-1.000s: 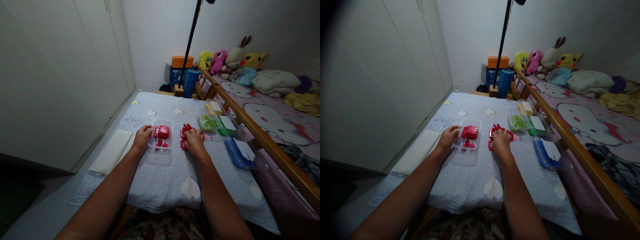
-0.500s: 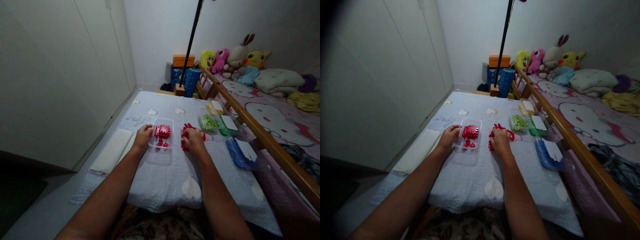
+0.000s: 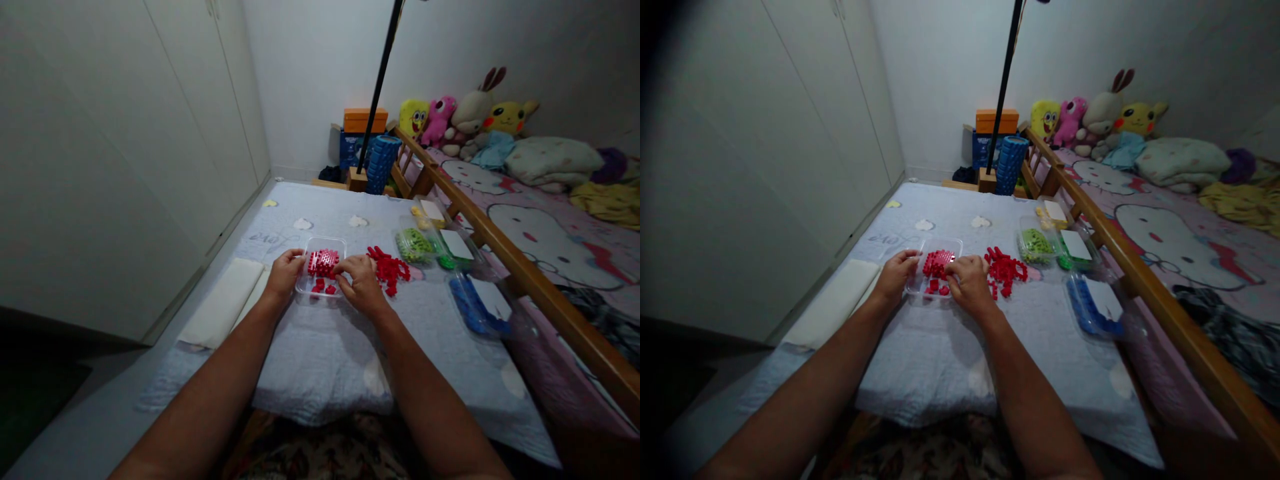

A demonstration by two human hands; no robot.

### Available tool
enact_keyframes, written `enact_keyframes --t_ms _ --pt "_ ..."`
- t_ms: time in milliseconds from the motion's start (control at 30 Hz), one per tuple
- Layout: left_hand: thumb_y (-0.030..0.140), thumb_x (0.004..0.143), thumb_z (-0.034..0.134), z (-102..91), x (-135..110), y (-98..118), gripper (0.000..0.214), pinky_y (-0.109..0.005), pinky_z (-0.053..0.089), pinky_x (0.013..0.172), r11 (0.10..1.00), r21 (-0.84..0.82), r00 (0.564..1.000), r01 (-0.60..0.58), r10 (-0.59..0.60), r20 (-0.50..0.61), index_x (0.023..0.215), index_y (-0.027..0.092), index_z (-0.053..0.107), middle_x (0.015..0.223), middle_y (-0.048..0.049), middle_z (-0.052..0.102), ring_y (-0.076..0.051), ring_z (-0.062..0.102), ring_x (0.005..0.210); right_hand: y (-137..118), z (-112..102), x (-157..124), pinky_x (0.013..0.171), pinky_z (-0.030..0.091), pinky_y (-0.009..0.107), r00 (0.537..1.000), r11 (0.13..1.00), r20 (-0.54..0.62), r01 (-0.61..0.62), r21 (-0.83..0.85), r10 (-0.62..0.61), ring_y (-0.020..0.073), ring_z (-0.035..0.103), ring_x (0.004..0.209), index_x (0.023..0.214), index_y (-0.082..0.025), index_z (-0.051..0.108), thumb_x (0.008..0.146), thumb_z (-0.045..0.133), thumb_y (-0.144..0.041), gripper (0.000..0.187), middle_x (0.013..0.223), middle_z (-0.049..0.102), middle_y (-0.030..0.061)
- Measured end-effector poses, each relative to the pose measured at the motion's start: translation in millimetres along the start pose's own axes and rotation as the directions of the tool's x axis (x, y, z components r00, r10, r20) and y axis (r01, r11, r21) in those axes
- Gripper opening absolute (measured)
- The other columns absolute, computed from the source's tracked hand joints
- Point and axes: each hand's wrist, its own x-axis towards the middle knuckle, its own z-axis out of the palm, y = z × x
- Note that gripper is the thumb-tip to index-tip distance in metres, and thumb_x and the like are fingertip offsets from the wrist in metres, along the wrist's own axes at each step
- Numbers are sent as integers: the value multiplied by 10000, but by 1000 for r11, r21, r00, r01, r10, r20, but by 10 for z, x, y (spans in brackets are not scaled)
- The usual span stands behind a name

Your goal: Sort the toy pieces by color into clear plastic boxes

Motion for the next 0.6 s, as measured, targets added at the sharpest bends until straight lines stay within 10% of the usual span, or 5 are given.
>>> enact_keyframes --t_ms 300,600 --pt "356 588 732 0 -3 18 342 -220 380 499 1000 -16 1000 10 -10 7 864 158 690 576 63 560 -94 459 504 214 -129 17 1007 364 385 996 997 -90 -33 -64 27 248 556 1067 941 -209 750 926 610 -208 141 1020 689 78" --pt "357 597 735 -1 -11 13 337 -216 368 476 999 -21 1000 24 -24 18 870 165 686 548 64 552 -99 468 480 613 -488 -133 899 378 429 877 772 -67 -453 -446 476 350 540 1131 1154 -200 734 882 683 -358 318 1197 652 160"
